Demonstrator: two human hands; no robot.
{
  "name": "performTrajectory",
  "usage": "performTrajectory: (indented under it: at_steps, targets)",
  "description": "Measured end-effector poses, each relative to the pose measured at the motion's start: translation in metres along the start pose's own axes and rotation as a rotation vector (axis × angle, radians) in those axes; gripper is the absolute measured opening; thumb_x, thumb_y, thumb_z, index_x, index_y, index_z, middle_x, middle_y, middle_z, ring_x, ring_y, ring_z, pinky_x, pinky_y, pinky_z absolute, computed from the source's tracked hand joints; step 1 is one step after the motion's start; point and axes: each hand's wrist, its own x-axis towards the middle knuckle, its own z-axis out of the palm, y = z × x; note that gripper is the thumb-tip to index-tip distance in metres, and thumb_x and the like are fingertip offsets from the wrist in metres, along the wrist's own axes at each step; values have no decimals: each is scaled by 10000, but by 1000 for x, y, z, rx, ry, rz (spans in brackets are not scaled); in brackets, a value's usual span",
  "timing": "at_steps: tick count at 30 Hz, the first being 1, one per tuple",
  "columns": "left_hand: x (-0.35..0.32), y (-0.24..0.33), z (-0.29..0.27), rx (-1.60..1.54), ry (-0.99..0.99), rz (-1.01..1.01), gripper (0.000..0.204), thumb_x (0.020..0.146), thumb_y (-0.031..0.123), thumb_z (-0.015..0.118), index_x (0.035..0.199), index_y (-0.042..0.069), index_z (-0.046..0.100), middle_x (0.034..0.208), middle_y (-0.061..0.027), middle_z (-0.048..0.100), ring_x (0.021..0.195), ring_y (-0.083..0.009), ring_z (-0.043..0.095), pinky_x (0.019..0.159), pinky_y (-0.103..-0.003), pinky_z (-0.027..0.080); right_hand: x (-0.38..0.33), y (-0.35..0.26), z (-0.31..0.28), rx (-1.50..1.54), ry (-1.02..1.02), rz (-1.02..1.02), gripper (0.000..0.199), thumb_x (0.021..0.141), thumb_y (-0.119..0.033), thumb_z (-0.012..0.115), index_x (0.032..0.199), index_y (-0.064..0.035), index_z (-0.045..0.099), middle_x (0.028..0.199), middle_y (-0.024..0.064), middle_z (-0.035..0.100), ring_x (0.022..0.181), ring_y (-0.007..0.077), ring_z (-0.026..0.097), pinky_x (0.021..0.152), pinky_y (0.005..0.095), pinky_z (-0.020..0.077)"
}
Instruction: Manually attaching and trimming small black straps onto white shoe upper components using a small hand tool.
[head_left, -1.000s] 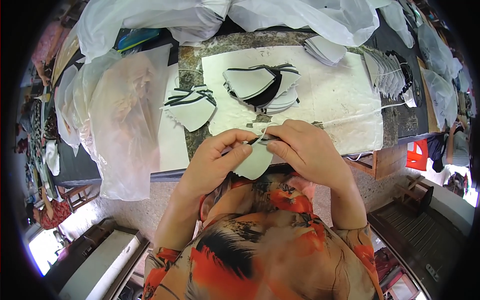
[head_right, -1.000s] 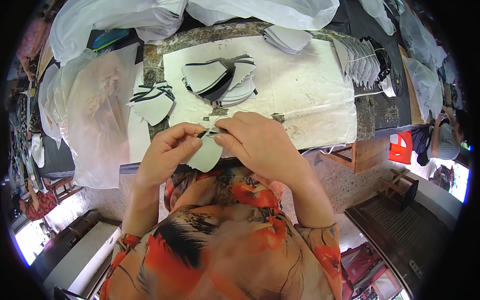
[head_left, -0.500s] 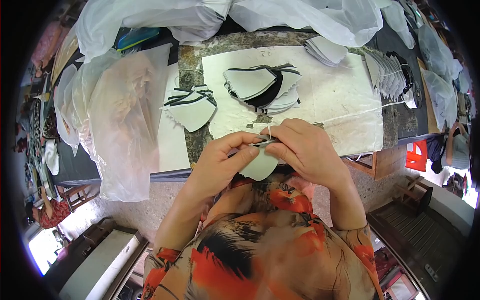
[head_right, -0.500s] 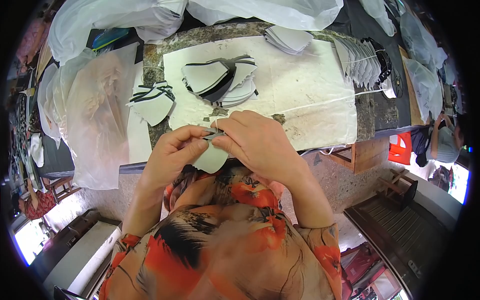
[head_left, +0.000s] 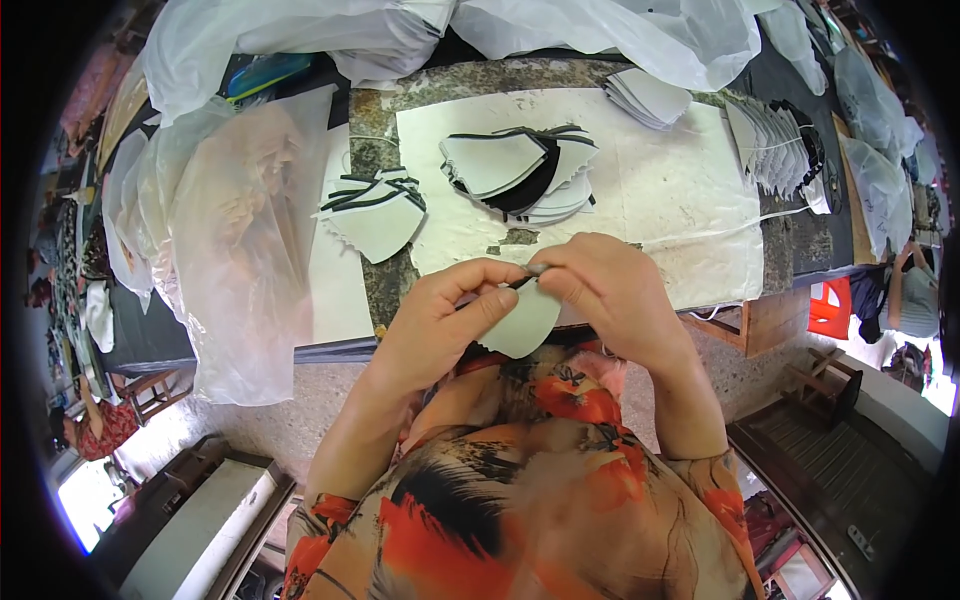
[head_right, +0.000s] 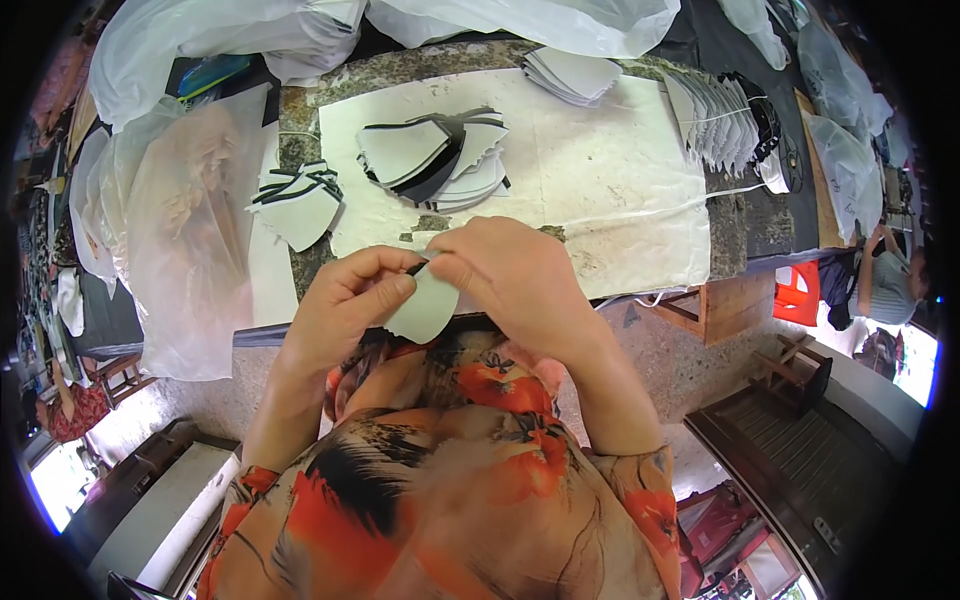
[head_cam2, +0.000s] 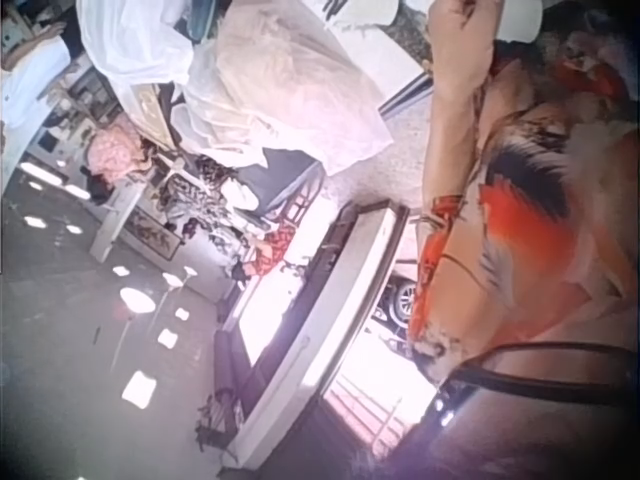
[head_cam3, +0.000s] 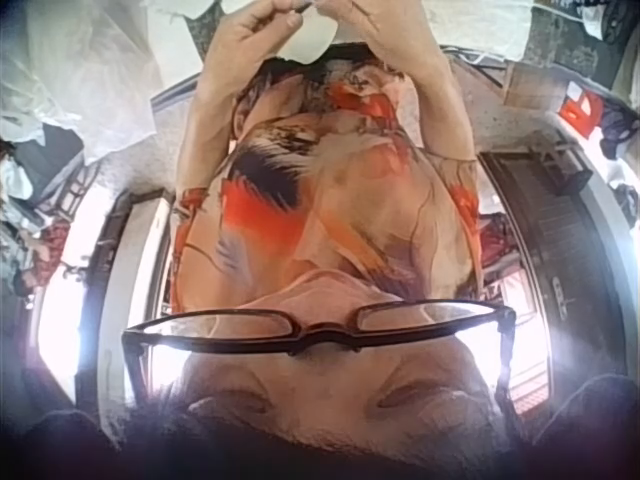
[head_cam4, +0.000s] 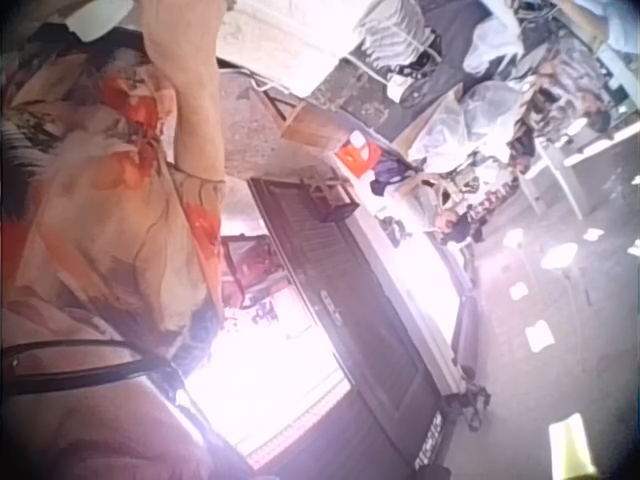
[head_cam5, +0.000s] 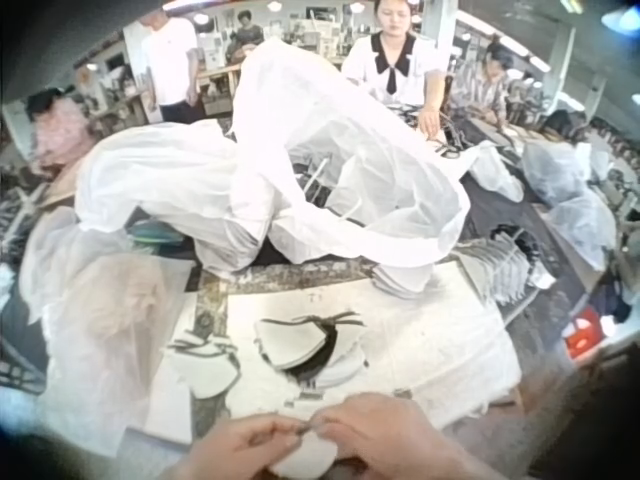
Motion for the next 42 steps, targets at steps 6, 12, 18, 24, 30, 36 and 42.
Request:
performTrajectory:
  at_steps: [6,12,18,24,30,36,42]
  targets:
    - [-3,-2,0,-52,8,-4,236,1010,149,674,1201,11,687,920,36,657,840,-28,553,753,-209,470,1,-5,-9,545,-6,383,138,963,-122,665,980,14,679,908,15,705,833,90,609,719,283,496]
    - [-2,-7,2,57,37,23,226,963,183,731,1121,30,681,791,38,633,742,-42,539,690,-223,465,-3,-10,-6,566,-55,475,148,887,-124,726,898,16,678,774,36,623,723,87,551,656,271,468]
    - [-16,4,-16,231,91,17,190,945,191,740,986,7,718,774,8,670,726,-50,553,652,-243,462,-11,-7,11,580,47,462,83,901,-53,724,915,7,669,796,-35,614,715,34,513,639,206,419]
    - [-19,36,-80,511,349,181,177,937,182,728,980,11,722,795,-20,674,752,-79,568,679,-279,470,-10,-2,10,616,76,464,158,954,-79,683,1069,27,703,949,75,709,867,123,639,796,268,511]
    - [-5,33,-96,1157,679,453,481,844,265,791,1256,53,660,1269,-148,637,1193,-316,565,1006,-437,442,-11,1,15,529,42,412,184,958,-92,673,1104,14,712,1004,103,729,915,158,676,843,287,525]
    - [15,18,-68,1387,461,437,996,679,298,901,1541,113,438,1469,-195,487,1378,-393,431,1170,-524,305,-13,3,15,500,29,368,166,962,-48,650,1097,22,716,1013,75,731,943,122,667,852,255,511]
    - [25,25,-82,1189,329,304,1028,678,249,875,1575,148,383,1447,-225,491,1405,-402,415,1187,-613,253,-16,5,14,509,38,376,205,944,-117,682,1110,-3,717,1007,128,731,921,226,698,851,316,533]
